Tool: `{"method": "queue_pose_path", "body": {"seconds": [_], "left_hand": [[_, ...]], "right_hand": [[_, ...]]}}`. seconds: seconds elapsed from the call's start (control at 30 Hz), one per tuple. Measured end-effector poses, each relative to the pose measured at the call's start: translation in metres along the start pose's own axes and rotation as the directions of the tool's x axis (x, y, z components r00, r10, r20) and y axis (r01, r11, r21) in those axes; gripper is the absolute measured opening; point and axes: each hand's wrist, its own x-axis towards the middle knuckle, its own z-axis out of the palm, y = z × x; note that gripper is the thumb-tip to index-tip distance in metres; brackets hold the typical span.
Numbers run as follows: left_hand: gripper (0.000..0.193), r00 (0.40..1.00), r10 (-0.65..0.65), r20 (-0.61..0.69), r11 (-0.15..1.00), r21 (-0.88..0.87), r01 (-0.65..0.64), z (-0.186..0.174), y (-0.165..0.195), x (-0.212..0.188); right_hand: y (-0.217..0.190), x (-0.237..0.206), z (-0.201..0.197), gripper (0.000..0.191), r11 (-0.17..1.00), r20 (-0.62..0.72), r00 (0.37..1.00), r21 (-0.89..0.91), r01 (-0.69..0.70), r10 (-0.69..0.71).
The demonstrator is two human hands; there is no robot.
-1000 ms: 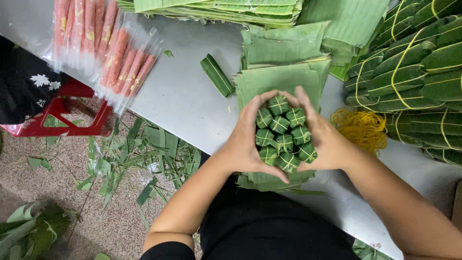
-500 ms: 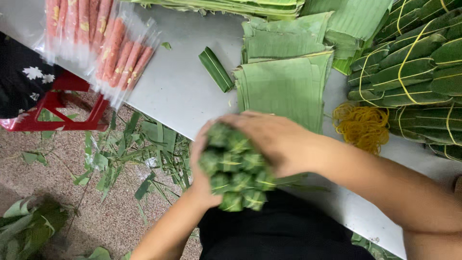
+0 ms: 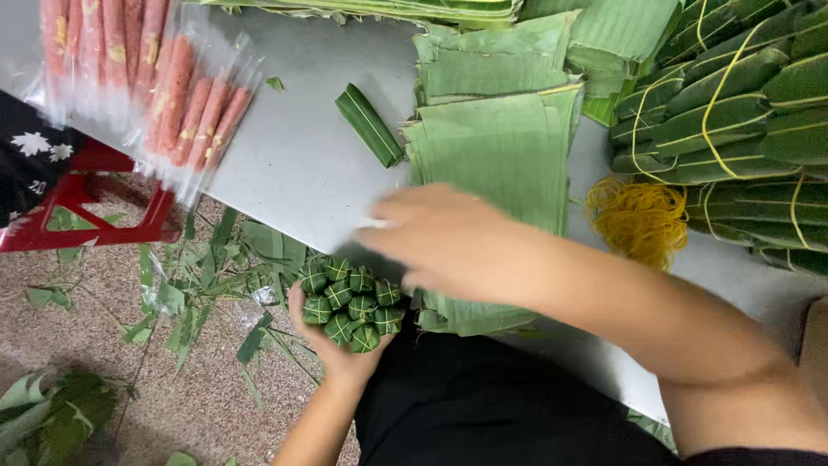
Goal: The person wraps sausage rolls in cut banana leaf pieces, folding the leaves around each roll and securing the bundle with a rubber band. They stack the finished wrapped rolls on the table, gather completed bundles, and place them aside while reaching for new leaves and rolls.
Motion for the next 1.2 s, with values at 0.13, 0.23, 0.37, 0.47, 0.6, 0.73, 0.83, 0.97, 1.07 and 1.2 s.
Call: {"method": "queue_pose_path", "body": {"seconds": [0.13,0.23,0.37,0.47,0.6,0.73,0.83,0.97,1.07,1.2], "left_hand": [[0.135,0.998,-0.056,0.028,0.991,0.127,0.052,-0.009,0.013,0.009],[0.135,0.998,-0.042,0.041,0.981,0.193,0.033,-0.011,0.018,0.016],[0.134,0.998,-0.017,0.056,0.971,0.239,0.003,-0.013,0.023,0.02],[0.131,0.997,-0.035,0.062,0.964,0.267,0.017,-0.014,0.026,0.021],[0.13,0.997,-0.039,0.068,0.962,0.271,0.019,-0.014,0.028,0.024],[0.132,0.995,-0.048,0.088,0.962,0.272,0.022,-0.015,0.029,0.025],[0.135,0.993,-0.07,0.1,0.957,0.287,0.038,-0.017,0.029,0.024],[0.136,0.992,-0.071,0.103,0.949,0.313,0.035,-0.016,0.031,0.025],[0.135,0.996,-0.046,0.082,0.956,0.293,0.02,-0.015,0.033,0.027],[0.136,0.992,-0.07,0.106,0.95,0.309,0.034,-0.015,0.034,0.027]], "right_hand": [[0.022,-0.101,-0.014,0.026,0.82,-0.354,0.786,-0.081,-0.566,0.507],[0.045,-0.148,0.023,0.024,0.566,-0.468,0.611,-0.253,-0.784,0.638],[0.056,-0.173,0.058,0.011,0.468,-0.591,0.556,-0.315,-0.826,0.584],[0.051,-0.18,0.059,0.009,0.505,-0.658,0.54,-0.269,-0.82,0.526],[0.045,-0.193,0.057,0.007,0.553,-0.699,0.534,-0.235,-0.8,0.476],[0.048,-0.205,0.065,0.012,0.54,-0.675,0.534,-0.232,-0.809,0.509],[0.048,-0.206,0.067,0.014,0.53,-0.646,0.527,-0.216,-0.82,0.553],[0.037,-0.201,0.059,0.019,0.522,-0.636,0.538,-0.238,-0.819,0.554],[0.018,-0.183,0.053,0.016,0.672,-0.678,0.414,0.161,-0.722,0.607],[-0.009,-0.117,0.052,0.018,0.843,-0.694,0.52,0.246,-0.478,0.498]]}}
